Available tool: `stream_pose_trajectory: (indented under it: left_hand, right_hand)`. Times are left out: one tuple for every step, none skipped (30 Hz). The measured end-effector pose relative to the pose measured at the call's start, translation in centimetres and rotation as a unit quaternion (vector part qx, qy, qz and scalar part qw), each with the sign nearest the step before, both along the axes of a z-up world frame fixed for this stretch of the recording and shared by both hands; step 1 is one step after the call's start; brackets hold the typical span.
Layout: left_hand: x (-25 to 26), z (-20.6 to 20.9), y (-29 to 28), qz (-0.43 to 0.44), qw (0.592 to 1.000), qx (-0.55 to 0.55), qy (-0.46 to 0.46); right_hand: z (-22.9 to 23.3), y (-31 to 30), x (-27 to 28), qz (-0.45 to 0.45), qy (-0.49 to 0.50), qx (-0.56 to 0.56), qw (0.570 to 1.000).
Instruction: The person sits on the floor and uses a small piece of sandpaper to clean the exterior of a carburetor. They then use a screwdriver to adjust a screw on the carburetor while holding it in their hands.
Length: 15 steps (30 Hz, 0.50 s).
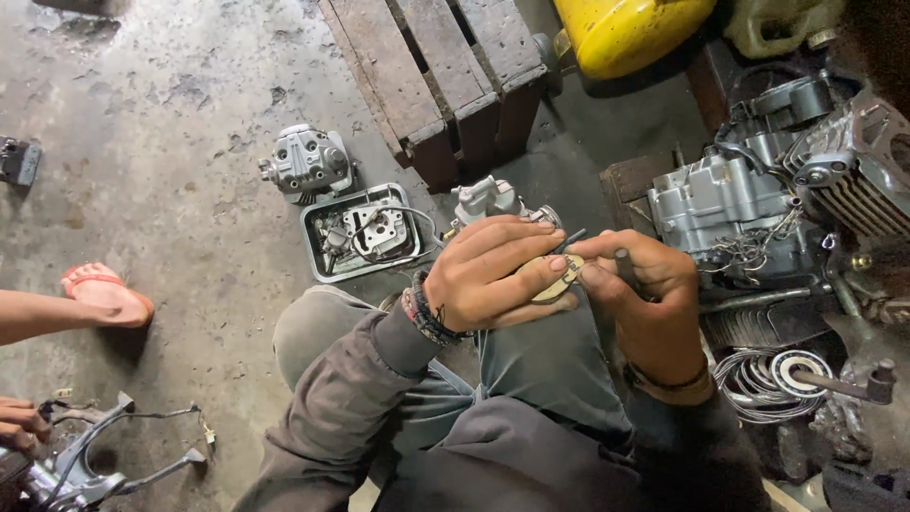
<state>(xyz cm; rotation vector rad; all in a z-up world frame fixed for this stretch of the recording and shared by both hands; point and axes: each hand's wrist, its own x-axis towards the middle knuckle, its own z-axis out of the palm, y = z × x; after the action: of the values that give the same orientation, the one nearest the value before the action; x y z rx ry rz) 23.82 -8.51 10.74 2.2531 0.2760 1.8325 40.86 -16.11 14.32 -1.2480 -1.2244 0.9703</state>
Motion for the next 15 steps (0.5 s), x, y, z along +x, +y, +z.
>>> stream_pose_trajectory:
  left_hand:
    - [0.0,0.2,-0.1,0.001,1.000,0.000,0.000]
    - [-0.1,0.4,-0.2,-0.002,1.000,-0.012,0.004]
    - [-0.1,0.6,-0.2,-0.004,1.000,-0.023,0.007]
    - [-0.2,0.4,-0.3,-0.003,1.000,-0.023,0.008]
    - [-0.3,0.3,-0.3,-0.010,0.999,-0.049,0.004]
    - [-0.3,0.2,-0.4,-0.016,0.997,-0.075,0.000]
    - [-0.3,0.2,-0.4,-0.016,0.997,-0.075,0.000]
    - [-0.4,0.3,-0.4,-0.009,0.997,-0.073,0.006]
    - [-0.4,0.4,-0.3,-0.002,0.997,-0.070,0.013]
    - [-0.4,0.6,-0.3,-0.001,0.998,-0.069,0.012]
    - [-0.5,0.7,-0.3,-0.007,0.998,-0.064,0.016]
    - [-0.5,0.9,-0.3,-0.012,0.998,-0.060,0.019]
    - [-0.4,1.0,-0.2,-0.010,0.998,-0.059,0.018]
    - [-0.3,1.0,-0.1,-0.012,0.999,-0.052,0.010]
    - [-0.2,1.1,-0.1,-0.015,0.999,-0.046,0.002]
  right_hand:
    - [0.1,0.0,0.1,0.001,0.000,0.000,1.000]
    - [0.2,0.1,0.2,0.005,-0.002,0.000,1.000]
    - [0.3,0.1,0.2,0.009,-0.004,0.000,1.000]
    - [0.4,0.1,0.1,0.010,-0.004,0.000,1.000]
    - [0.6,0.1,0.0,0.009,0.006,-0.004,1.000]
    - [0.7,0.0,-0.1,0.008,0.016,-0.008,1.000]
    - [0.4,0.0,0.0,0.008,0.016,-0.008,1.000]
    - [0.2,0.1,0.1,0.008,0.019,-0.005,1.000]
    - [0.0,0.1,0.1,0.007,0.023,-0.001,1.000]
    - [-0.7,0.1,0.5,0.008,0.022,0.000,1.000]
    - [-1.3,0.1,0.9,0.012,0.017,0.005,1.000]
    - [-2.0,0.1,1.2,0.015,0.011,0.011,1.000]
    - [-1.7,0.1,1.1,0.017,0.011,0.011,1.000]
    - [-1.3,0.2,1.1,0.020,0.006,0.007,1.000]
    - [-1.0,0.2,1.0,0.023,0.000,0.001,1.000]
